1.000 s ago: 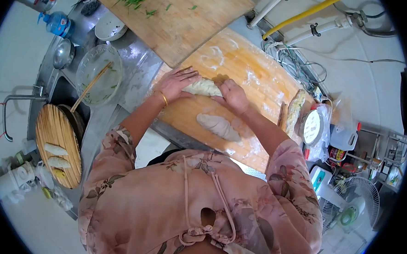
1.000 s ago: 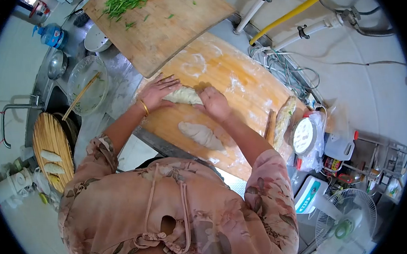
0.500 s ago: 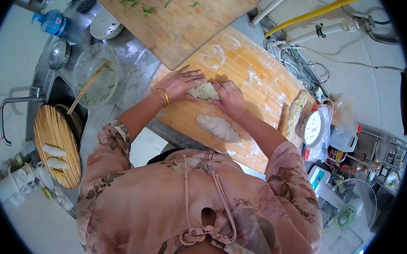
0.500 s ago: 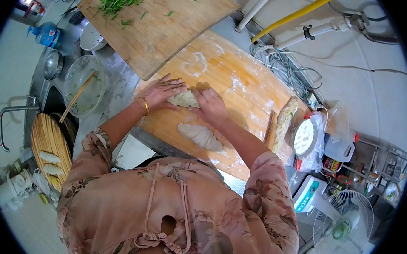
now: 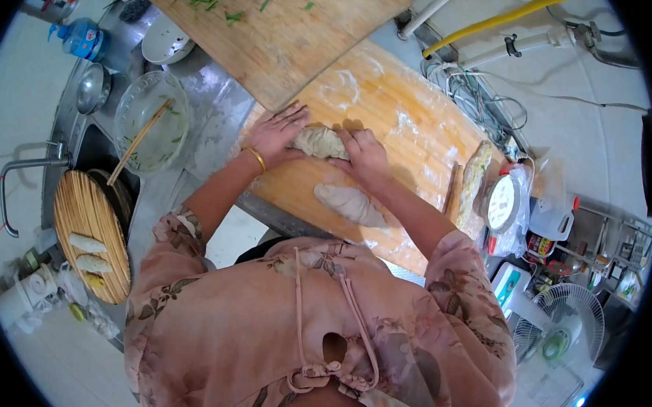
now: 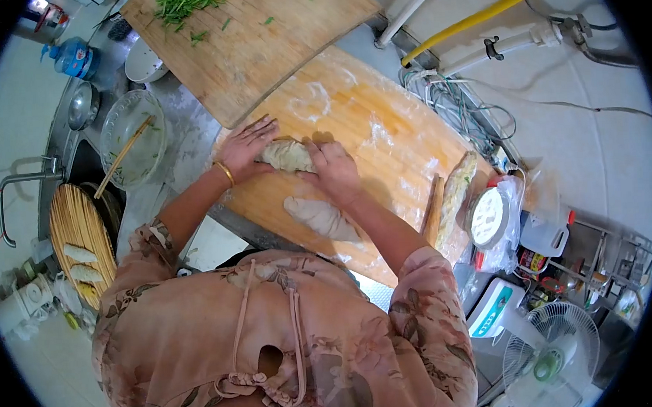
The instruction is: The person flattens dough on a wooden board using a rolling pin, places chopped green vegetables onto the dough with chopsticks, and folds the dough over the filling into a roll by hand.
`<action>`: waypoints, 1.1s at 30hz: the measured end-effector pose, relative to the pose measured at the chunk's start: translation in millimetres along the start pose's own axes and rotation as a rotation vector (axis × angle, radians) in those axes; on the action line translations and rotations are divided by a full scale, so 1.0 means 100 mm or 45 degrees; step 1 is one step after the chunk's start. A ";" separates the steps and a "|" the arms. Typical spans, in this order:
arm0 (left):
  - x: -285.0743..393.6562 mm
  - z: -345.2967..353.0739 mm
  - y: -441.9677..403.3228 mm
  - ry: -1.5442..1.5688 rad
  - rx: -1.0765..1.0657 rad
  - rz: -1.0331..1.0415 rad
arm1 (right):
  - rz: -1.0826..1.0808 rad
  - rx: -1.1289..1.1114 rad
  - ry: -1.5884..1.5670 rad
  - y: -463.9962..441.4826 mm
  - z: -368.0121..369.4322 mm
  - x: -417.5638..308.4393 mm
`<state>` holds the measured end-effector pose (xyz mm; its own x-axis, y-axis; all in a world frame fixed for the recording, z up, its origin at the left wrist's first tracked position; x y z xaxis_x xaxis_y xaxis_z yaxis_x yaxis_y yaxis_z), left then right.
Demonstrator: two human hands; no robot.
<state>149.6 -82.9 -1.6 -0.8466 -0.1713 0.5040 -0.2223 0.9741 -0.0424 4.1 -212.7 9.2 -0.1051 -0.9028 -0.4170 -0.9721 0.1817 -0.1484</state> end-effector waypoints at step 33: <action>-0.01 -0.30 0.70 0.029 0.295 -0.263 | -0.109 -0.215 -0.062 -0.17 0.07 -0.32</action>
<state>149.8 -10.5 21.1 -0.7615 -0.3564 0.5414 -0.4953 0.8587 -0.1314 25.0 -184.2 19.1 -0.0145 -0.8914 -0.4530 -0.9989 0.0335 -0.0340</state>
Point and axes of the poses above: each hand's wrist, its own y-axis away from the middle knuckle, its own z-axis out of the palm, x = y × z, the point moved 5 cm from there along -y, towards the middle knuckle, and after that the axes turned 1 degree about -x, right-handed, at the moved point
